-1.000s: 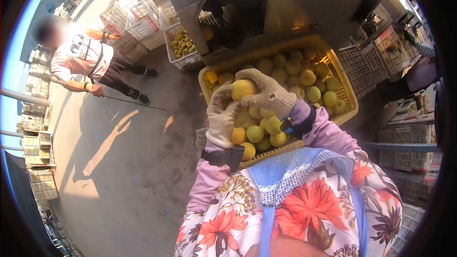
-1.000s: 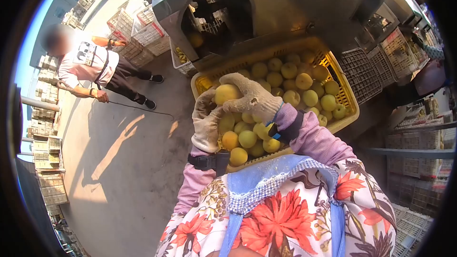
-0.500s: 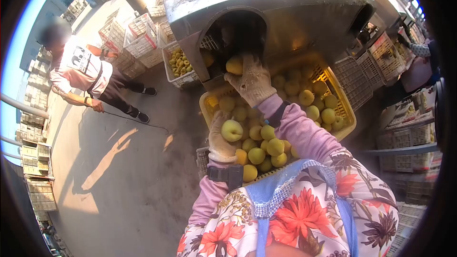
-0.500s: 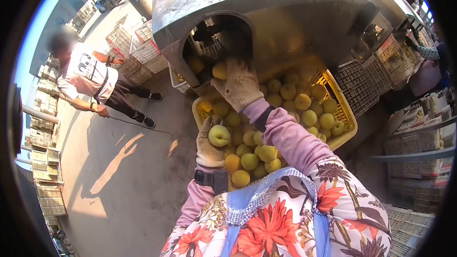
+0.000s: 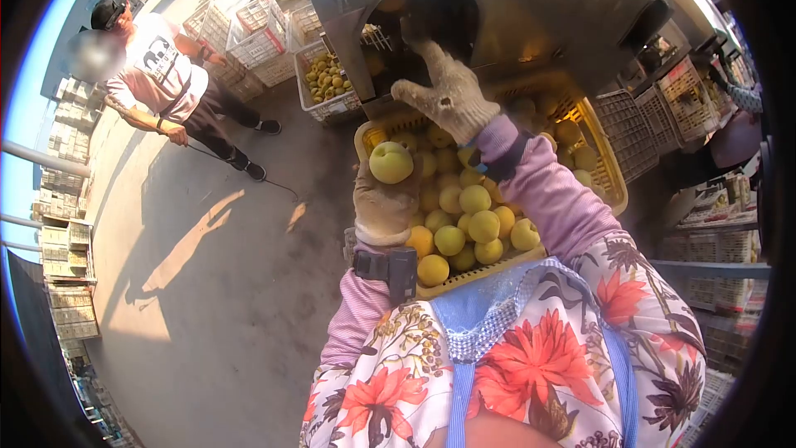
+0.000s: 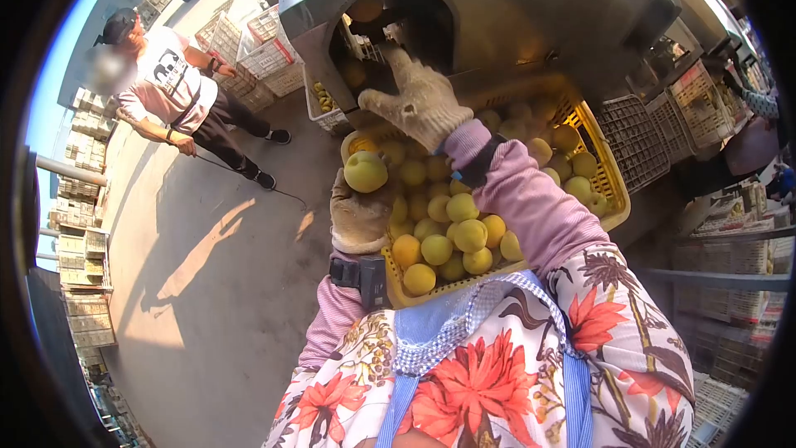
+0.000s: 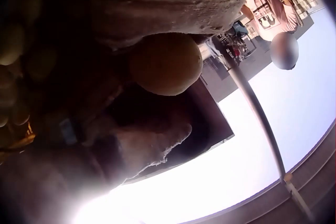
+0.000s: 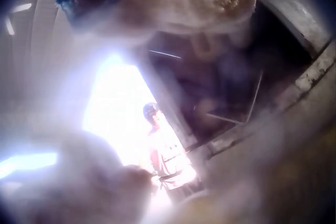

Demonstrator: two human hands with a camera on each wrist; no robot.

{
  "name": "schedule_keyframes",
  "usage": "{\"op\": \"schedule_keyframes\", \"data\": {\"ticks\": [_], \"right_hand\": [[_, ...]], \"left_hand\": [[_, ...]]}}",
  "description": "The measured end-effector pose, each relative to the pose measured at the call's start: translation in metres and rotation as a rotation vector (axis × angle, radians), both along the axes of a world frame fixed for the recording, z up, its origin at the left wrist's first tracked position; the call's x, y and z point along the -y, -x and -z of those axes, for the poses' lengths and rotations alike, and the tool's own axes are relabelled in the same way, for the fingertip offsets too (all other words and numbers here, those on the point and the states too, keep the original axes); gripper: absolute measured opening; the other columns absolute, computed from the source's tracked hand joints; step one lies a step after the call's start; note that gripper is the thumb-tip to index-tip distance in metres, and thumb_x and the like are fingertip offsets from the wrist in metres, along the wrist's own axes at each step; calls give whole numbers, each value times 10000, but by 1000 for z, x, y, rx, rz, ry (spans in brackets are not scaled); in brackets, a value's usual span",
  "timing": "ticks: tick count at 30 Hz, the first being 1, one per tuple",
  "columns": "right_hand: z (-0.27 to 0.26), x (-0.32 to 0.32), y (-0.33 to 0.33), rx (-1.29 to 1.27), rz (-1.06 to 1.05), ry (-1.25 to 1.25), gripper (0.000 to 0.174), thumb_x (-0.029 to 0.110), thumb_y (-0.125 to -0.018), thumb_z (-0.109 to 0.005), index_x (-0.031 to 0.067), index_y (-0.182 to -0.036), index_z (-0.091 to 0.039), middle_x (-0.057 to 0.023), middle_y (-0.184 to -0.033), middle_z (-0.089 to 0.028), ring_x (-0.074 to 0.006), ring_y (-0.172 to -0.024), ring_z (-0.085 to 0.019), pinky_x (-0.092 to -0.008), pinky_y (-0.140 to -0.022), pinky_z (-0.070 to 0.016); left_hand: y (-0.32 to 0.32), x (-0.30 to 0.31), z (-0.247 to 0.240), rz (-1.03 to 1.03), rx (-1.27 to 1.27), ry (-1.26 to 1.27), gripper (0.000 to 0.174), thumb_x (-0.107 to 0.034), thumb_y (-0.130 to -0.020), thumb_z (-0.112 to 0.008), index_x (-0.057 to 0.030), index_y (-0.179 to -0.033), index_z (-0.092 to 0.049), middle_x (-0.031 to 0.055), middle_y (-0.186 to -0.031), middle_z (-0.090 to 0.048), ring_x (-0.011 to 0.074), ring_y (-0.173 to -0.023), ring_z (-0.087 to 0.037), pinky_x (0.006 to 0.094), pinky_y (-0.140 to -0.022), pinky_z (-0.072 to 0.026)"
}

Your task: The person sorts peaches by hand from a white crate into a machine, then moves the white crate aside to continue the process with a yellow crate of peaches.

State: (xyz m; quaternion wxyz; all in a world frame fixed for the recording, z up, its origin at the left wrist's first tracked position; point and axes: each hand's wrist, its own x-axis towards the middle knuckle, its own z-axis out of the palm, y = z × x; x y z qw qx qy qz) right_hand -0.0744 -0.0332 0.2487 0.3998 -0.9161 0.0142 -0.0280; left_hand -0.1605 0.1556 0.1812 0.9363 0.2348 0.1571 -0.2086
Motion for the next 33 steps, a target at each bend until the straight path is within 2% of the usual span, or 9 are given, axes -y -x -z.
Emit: {"op": "schedule_keyframes", "data": {"ticks": [4, 8, 11, 13, 15, 22, 27, 30, 33], "right_hand": [[9, -25, 91, -21, -233, -78, 749, 380, -783, -827, 46, -1383, -528, -219, -1337, -591, -400, -1213, -561, -471, -1082, -429], [26, -21, 88, -114, 9, -98, 760, 472, -780, -806, 51, -1352, -534, -220, -1269, -619, -384, -1196, -563, -476, -1078, -404], [24, -1, 38, 44, 163, 157, 687, 462, -793, -799, 38, -1280, -563, -218, -1201, -632, -374, -1136, -585, -482, -1023, -424], [49, 4, 6, 202, 156, 411, 664, 455, -814, -780, 25, -1273, -568, -213, -1217, -627, -375, -1120, -596, -480, -1017, -429], [73, 10, -23, 495, 115, 523, 610, 453, -859, -730, 3, -1243, -583, -207, -1250, -607, -372, -1116, -608, -477, -1015, -443], [53, 34, -116, -120, -85, 548, 442, 425, -914, -665, 74, -1182, -666, -178, -1070, -713, -357, -964, -694, -456, -829, -561], [36, 81, -11, 72, -113, 144, 482, 398, -950, -635, 57, -1287, -592, -190, -1101, -712, -355, -1009, -688, -451, -872, -546], [73, 94, 59, -648, -317, 447, 556, 466, -889, -671, 67, -1267, -585, -202, -1180, -682, -381, -1091, -658, -467, -957, -513], [117, 110, 87, -587, -359, 483, 630, 402, -877, -730, 76, -1379, -534, -215, -1237, -640, -395, -1078, -639, -458, -949, -517]], "left_hand": [[18, 20, -5, 101, 258, -339, 363, -6, -999, -560, -27, -1358, -510, 105, -1311, -632, 244, -1165, -645, 321, -1009, -531], [17, 31, -35, 129, -307, 28, 436, -38, -954, -629, -77, -1375, -523, 95, -1311, -625, 240, -1136, -650, 331, -1003, -536], [37, 13, -2, 1142, 841, -1581, 688, -406, -791, -762, -159, -1397, -549, 172, -1369, -582, 331, -1189, -629, 419, -992, -511], [51, 23, -16, 1805, 1078, -1568, 797, -434, -777, -763, -152, -1460, -466, 207, -1381, -565, 368, -1190, -620, 447, -954, -522], [69, 28, -4, 1793, 1028, -1578, 853, -446, -787, -751, -118, -1494, -405, 232, -1420, -524, 386, -1221, -599, 471, -964, -515], [67, 69, 17, 1754, 1207, -1806, 752, -397, -735, -788, -62, -1358, -532, 186, -1306, -580, 355, -1179, -604, 477, -943, -506], [61, 75, 34, 1625, 1077, -1661, 614, -301, -690, -785, -87, -1238, -607, 178, -1219, -601, 361, -1149, -608, 443, -946, -503], [46, 77, 24, 1402, 692, -1567, 653, -264, -685, -772, -82, -1285, -589, 225, -1269, -581, 399, -1178, -594, 438, -1005, -495], [27, 80, 31, 1212, 366, -1367, 765, -334, -702, -800, -136, -1396, -546, 247, -1390, -512, 423, -1259, -552, 416, -1080, -472]]}}
